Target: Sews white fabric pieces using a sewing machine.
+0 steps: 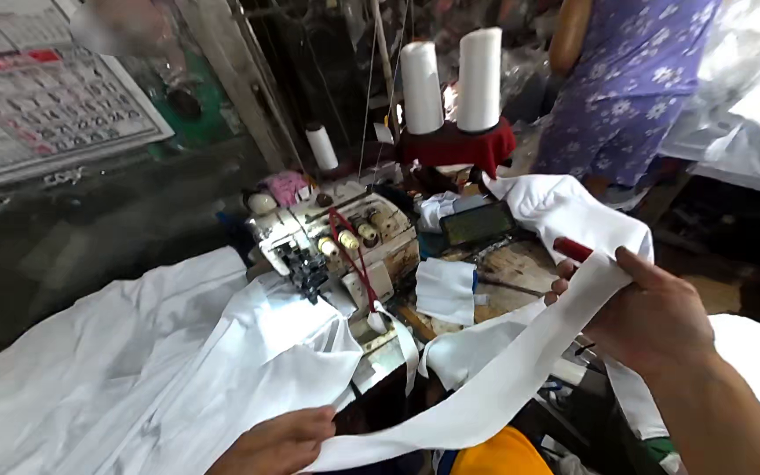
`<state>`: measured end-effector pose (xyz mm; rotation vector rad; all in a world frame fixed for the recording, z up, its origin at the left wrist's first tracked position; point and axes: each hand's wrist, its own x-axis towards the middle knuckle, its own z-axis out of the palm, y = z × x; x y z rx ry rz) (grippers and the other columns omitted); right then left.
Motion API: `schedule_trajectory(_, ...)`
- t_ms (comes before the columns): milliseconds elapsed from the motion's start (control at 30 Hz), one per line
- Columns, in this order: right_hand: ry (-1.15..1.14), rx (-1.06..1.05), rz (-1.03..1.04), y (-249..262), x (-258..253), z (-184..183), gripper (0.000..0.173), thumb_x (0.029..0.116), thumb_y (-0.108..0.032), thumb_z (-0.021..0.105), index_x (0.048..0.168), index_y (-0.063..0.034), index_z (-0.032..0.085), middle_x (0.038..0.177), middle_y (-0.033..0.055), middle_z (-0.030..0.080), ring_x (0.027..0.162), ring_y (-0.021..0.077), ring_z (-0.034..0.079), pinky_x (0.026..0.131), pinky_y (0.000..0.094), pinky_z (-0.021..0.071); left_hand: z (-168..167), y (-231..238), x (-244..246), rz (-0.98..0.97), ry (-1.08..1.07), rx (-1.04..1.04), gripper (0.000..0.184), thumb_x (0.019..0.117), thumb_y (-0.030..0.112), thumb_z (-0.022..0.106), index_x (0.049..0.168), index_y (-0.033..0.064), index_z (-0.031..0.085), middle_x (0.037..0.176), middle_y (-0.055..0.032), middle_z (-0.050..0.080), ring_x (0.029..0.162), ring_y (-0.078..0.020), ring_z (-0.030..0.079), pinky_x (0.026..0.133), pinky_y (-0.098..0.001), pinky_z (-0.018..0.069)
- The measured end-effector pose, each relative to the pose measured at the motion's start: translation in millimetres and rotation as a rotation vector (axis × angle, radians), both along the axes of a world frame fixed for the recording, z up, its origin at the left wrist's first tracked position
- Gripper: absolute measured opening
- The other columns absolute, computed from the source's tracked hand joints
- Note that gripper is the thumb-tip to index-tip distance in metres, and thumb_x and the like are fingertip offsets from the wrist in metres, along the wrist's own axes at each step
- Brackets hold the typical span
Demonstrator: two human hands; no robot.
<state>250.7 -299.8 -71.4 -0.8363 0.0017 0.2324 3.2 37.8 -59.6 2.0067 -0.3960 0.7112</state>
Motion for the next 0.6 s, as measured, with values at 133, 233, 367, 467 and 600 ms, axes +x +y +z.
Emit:
schedule_trajectory(133,-0.154,-0.156,0.119,7.9,-4.8,1.0,0.051,0.1117,-0.042,0.024,0.134,-0.0151,0.062,0.114,0.006,0.07,0.09,0.0166,0.07,0.079,0.035,0.0605,-2.1,-4.7,1.9,-0.019,-0.037,-0.083,0.021,0.1012,0.007,0.058,0.115,0.0133,0.072,0.115,-0.0063,0.073,0.11,-0.0255,0.071,0.097,-0.0437,0.0601)
schedule_trajectory(233,-0.229,-0.331,0.108,11.3,-8.9,-4.1,0.039,0.1114,-0.036,0.037,0.128,-0.0145,0.065,0.113,0.002,0.07,0.09,0.0123,0.069,0.079,0.0298,0.0603,-4.1,-11.8,1.8,0.025,-0.011,-0.154,0.027,0.0989,0.005,0.064,0.124,0.0129,0.07,0.112,-0.0069,0.076,0.104,-0.0247,0.074,0.093,-0.0413,0.0627)
schedule_trajectory(367,-0.312,-0.416,0.074,18.7,-14.6,-10.8,0.034,0.1095,-0.031,0.044,0.118,-0.0125,0.071,0.11,0.0034,0.073,0.092,0.0141,0.073,0.076,0.0325,0.0636,-27.4,-15.1,10.6,0.275,0.011,-0.038,0.024,0.0911,0.006,0.076,0.115,0.0015,0.073,0.102,-0.0061,0.078,0.087,-0.0159,0.076,0.077,-0.0315,0.0662)
schedule_trajectory(467,-0.294,-0.399,0.1,23.8,-19.5,-11.3,0.043,0.1114,-0.037,0.036,0.125,-0.0103,0.068,0.116,0.009,0.072,0.098,0.021,0.073,0.08,0.039,0.0639,-41.4,-14.4,16.3,0.352,0.023,-0.022,0.017,0.0903,0.009,0.077,0.106,0.0025,0.075,0.094,-0.0031,0.078,0.079,-0.0125,0.075,0.07,-0.0281,0.0658)
schedule_trajectory(600,-0.395,-0.452,0.186,28.4,-30.3,-8.0,0.047,0.1111,-0.038,0.032,0.127,-0.0119,0.068,0.121,0.0116,0.072,0.103,0.0249,0.073,0.084,0.0415,0.0632,-38.0,-9.6,17.3,0.245,-0.023,-0.005,0.023,0.0991,0.007,0.062,0.117,0.0097,0.077,0.1,-0.0044,0.073,0.089,-0.0112,0.068,0.079,-0.0262,0.0597)
